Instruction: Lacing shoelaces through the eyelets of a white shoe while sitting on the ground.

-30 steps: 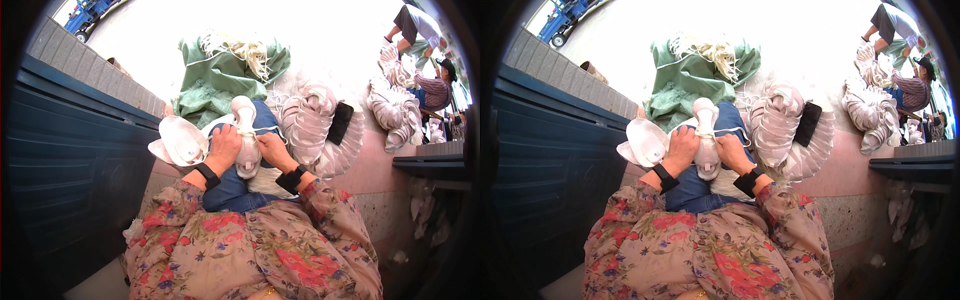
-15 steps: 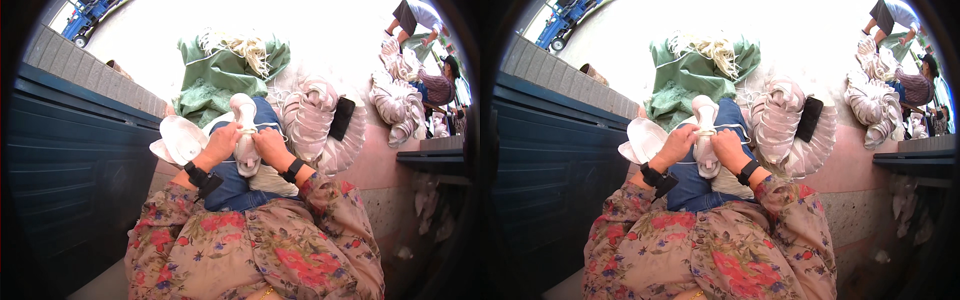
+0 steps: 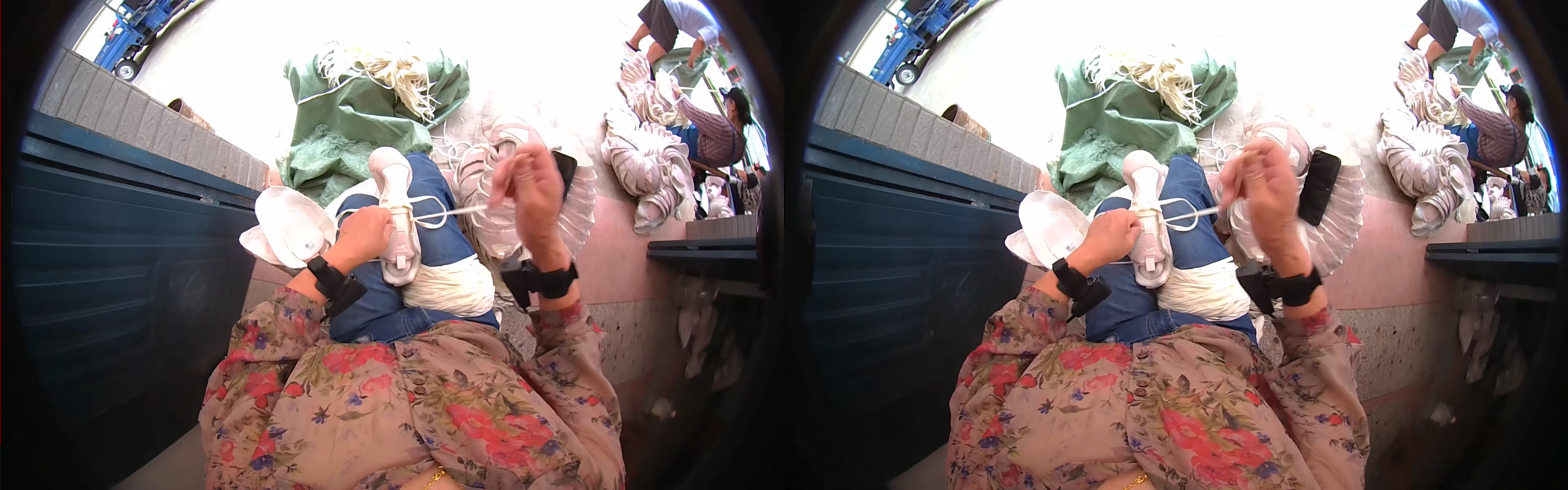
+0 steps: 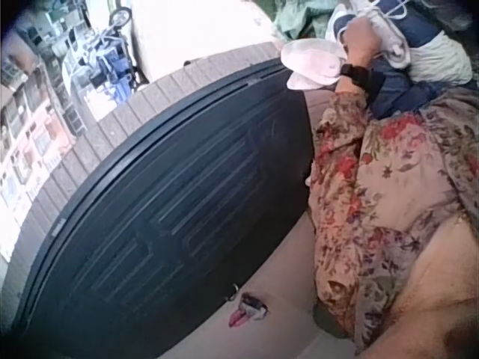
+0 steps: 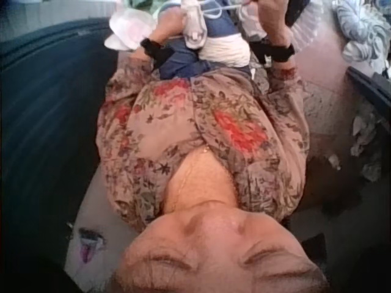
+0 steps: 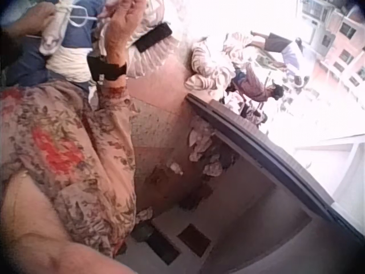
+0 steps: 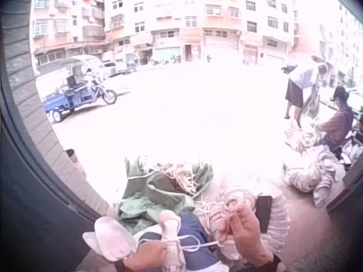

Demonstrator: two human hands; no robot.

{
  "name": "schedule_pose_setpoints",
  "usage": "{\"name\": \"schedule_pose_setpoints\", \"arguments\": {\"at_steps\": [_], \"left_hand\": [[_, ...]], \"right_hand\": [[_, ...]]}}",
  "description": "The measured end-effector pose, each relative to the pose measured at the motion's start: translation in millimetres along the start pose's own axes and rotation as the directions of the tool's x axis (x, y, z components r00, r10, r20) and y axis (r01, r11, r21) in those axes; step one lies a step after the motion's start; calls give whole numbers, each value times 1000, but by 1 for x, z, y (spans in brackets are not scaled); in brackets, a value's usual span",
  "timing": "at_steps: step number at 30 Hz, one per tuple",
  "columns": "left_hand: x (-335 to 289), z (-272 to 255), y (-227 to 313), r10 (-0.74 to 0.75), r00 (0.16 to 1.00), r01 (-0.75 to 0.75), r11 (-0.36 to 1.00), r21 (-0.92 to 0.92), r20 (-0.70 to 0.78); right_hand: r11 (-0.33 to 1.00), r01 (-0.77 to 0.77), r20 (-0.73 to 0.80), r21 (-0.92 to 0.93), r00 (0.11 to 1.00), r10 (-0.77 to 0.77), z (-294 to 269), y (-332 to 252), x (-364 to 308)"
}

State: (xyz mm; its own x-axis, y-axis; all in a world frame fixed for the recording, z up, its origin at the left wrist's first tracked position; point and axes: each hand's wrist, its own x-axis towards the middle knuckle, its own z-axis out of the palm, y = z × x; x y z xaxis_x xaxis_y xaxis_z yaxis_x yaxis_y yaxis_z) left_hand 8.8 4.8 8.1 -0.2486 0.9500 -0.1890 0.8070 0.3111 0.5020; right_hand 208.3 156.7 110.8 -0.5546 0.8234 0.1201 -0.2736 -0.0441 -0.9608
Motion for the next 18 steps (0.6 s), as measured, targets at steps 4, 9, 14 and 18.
{"name": "schedule_pose_setpoints", "arguments": {"at_steps": [4,9,14,18], "left_hand": [[7,0,6,-26,998,26,1000,6,63],[7,-9,16,55,969,-19,989,146,-240],[40,-13,23,-54,993,68,988,138,-101],[53,-11,24,-50,999,52,988,145,-16]], "right_hand": [[968,-250,-34,-31,968,249,11,53,-17],[921,-311,-35,-235,949,312,8,92,-28],[885,-314,52,-344,935,352,9,96,-34],[842,-344,72,-417,910,407,8,91,-36]]}}
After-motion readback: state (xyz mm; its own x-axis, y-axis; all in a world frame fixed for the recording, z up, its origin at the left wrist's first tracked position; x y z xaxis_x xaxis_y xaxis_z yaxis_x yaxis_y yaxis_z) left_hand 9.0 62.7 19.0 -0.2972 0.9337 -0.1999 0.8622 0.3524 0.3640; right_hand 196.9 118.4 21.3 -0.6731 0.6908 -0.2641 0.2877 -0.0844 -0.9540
